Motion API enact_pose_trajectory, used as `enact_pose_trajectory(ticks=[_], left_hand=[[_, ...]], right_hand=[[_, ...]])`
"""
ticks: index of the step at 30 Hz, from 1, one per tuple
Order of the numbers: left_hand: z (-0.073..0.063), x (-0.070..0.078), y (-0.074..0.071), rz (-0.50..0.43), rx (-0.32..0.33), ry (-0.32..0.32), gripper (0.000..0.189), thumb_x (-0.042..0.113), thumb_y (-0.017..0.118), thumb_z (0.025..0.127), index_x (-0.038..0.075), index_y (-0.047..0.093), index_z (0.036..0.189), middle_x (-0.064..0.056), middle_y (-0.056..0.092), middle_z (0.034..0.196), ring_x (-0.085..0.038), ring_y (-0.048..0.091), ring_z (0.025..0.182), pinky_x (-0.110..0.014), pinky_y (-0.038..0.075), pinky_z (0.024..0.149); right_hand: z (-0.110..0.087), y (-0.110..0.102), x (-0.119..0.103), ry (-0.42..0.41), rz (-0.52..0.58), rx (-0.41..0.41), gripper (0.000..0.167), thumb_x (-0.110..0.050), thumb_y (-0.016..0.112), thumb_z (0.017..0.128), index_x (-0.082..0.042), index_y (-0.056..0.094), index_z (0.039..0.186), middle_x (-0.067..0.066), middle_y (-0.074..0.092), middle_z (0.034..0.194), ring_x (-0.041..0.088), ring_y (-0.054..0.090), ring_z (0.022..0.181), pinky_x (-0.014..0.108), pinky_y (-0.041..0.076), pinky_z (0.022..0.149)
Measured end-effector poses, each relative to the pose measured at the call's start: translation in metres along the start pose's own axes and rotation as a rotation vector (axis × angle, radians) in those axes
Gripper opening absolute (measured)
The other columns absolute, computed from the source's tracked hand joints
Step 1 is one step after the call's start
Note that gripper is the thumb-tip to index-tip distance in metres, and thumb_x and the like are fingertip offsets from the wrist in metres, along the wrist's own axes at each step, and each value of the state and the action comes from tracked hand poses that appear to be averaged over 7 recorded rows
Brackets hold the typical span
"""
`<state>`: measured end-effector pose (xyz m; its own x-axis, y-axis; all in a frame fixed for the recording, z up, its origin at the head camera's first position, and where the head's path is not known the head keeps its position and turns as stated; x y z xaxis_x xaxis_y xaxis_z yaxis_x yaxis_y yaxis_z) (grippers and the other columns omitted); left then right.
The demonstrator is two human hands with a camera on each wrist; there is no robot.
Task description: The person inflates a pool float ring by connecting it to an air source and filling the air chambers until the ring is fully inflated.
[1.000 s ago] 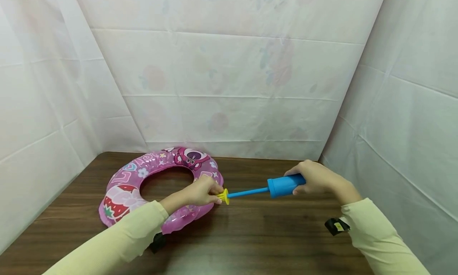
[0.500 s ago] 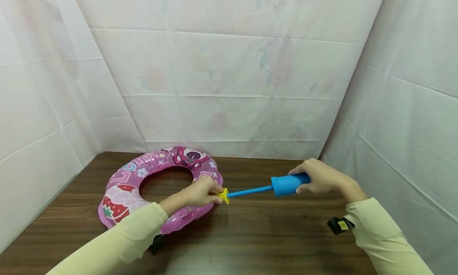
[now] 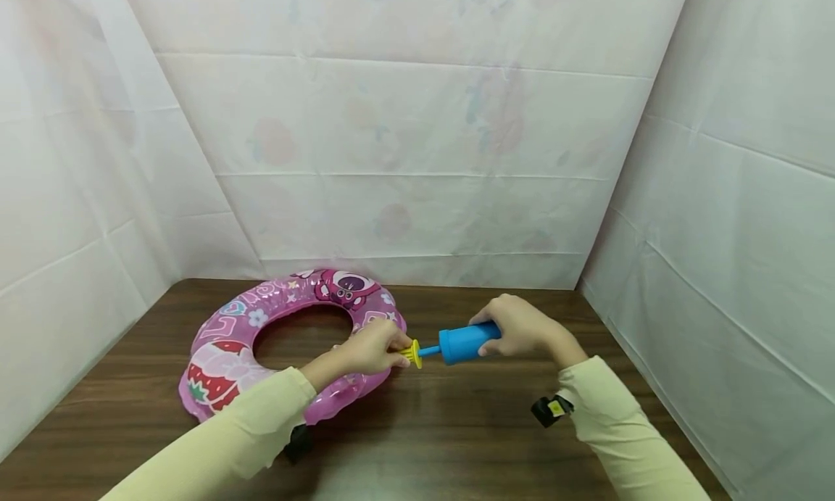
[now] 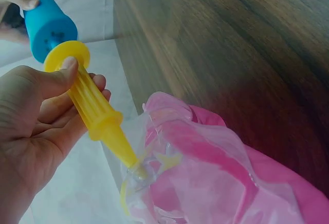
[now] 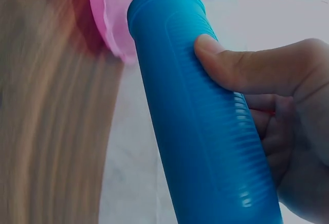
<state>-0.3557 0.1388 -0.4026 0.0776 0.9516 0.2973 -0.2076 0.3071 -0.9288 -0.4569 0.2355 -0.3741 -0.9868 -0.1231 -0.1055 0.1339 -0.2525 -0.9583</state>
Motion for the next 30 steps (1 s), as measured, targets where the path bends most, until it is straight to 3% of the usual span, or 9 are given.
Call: enact_pose_trajectory(ticks=[7,16,30], left_hand=[[0.002,-0.004,0.003,-0.028,-0.008,-0.055,0.010,0.007,0.073,0.082,-0.003,0.074,0.086,-0.010,0.071,0.070,-0.004,0.043,0.052,-0.014,0.035,0.046],[0.000,-0.011,0.001,-0.020,-0.020,-0.114,0.015,0.009,0.072,0.084,0.000,0.075,0.095,-0.011,0.075,0.082,-0.008,0.052,0.061,-0.016,0.050,0.061],[-0.001,-0.006,0.005,0.029,-0.007,-0.063,0.008,0.006,0.073,0.083,-0.001,0.074,0.086,-0.011,0.072,0.072,-0.007,0.043,0.055,-0.015,0.037,0.048]], right_hand=[[0.022,0.015,-0.022,-0.017,0.049,-0.016,0.040,-0.024,0.078,0.079,-0.005,0.069,0.114,0.006,0.074,0.105,0.011,0.066,0.087,0.029,0.053,0.074],[0.033,0.018,-0.019,0.000,0.087,-0.092,0.042,-0.026,0.078,0.079,-0.003,0.069,0.113,0.008,0.073,0.106,0.015,0.068,0.090,0.029,0.056,0.076],[0.032,0.027,-0.011,0.122,0.022,-0.170,0.052,-0.030,0.086,0.069,-0.005,0.069,0.112,0.007,0.072,0.107,0.015,0.065,0.091,0.036,0.056,0.081]])
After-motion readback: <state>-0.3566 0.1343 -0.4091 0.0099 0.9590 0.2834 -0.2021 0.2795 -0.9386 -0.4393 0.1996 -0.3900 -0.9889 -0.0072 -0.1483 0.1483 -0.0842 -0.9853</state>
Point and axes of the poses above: each hand's wrist, its own z-axis towards the middle knuckle, its own y-axis out of the palm, x = y × z, the point moved 10 cm from there along z, towards the middle knuckle
